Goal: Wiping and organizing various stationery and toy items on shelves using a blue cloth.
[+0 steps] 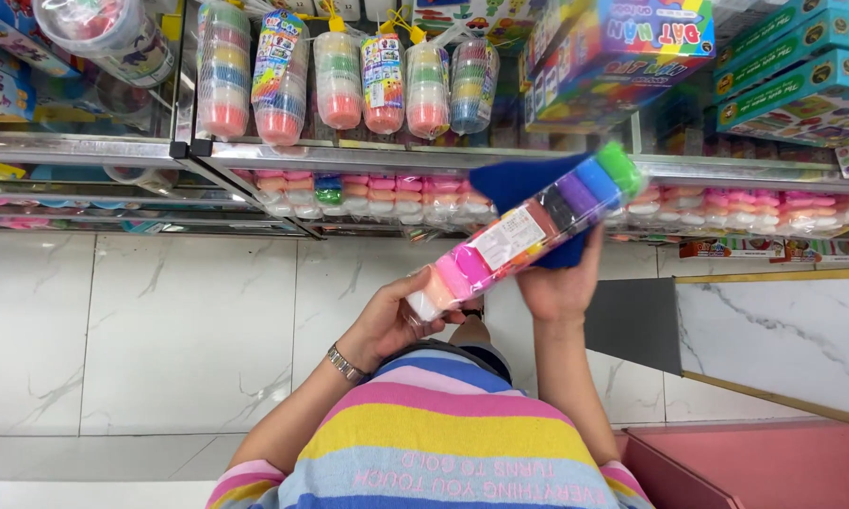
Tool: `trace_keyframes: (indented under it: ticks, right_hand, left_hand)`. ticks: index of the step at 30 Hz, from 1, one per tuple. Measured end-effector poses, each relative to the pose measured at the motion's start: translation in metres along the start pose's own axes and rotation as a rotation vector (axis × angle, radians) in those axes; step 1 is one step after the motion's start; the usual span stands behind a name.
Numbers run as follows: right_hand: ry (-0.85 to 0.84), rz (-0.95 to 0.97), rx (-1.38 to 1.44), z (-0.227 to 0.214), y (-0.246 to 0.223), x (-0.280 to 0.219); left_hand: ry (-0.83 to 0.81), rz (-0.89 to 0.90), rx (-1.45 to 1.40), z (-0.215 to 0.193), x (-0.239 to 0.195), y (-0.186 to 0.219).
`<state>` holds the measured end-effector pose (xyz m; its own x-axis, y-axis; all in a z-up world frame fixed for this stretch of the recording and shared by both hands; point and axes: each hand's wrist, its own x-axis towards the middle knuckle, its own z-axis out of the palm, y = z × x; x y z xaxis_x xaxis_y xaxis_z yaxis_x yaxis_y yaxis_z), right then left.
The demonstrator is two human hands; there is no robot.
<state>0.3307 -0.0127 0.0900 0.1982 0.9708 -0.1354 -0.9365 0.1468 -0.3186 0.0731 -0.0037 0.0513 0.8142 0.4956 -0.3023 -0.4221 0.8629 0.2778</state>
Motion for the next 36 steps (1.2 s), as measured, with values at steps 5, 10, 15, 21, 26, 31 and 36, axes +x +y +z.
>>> trace_keyframes:
  ticks: [5, 10, 15, 21, 26, 31, 36]
  right_hand:
    - [0.175, 0.287, -0.091, -0.025, 0.029, -0.001]
    - [0.525, 0.249, -0.228, -0.095, -0.002, 0.008]
    - [0.561, 0.093, -0.262, -0.118, -0.034, -0.002]
    - [0.608, 0.15, -0.203, -0.1, -0.026, -0.008]
    - [0.638, 0.156, -0.163, -0.1, -0.028, -0.015]
    - [0.679, 0.139, -0.181, -0.111, -0.033, -0.02]
    - [0.68, 0.137, -0.182, -0.113, -0.036, -0.019]
  left_hand:
    - [0.147, 0.028, 0.138, -0.034, -0.015, 0.02]
    - [0.291, 0.064, 0.27, -0.085, -0.031, 0.031]
    - [0.626, 0.335, 0.315, -0.158, -0.015, 0.013]
    - [0.597, 0.363, 0.274, -0.142, 0.005, 0.012]
    - [0.55, 0.381, 0.051, -0.17, 0.003, 0.025]
    - [0.667, 0.546, 0.018, -0.169, 0.043, 0.036]
    - [0.757, 0.973, 0.305, -0.211, 0.131, 0.048]
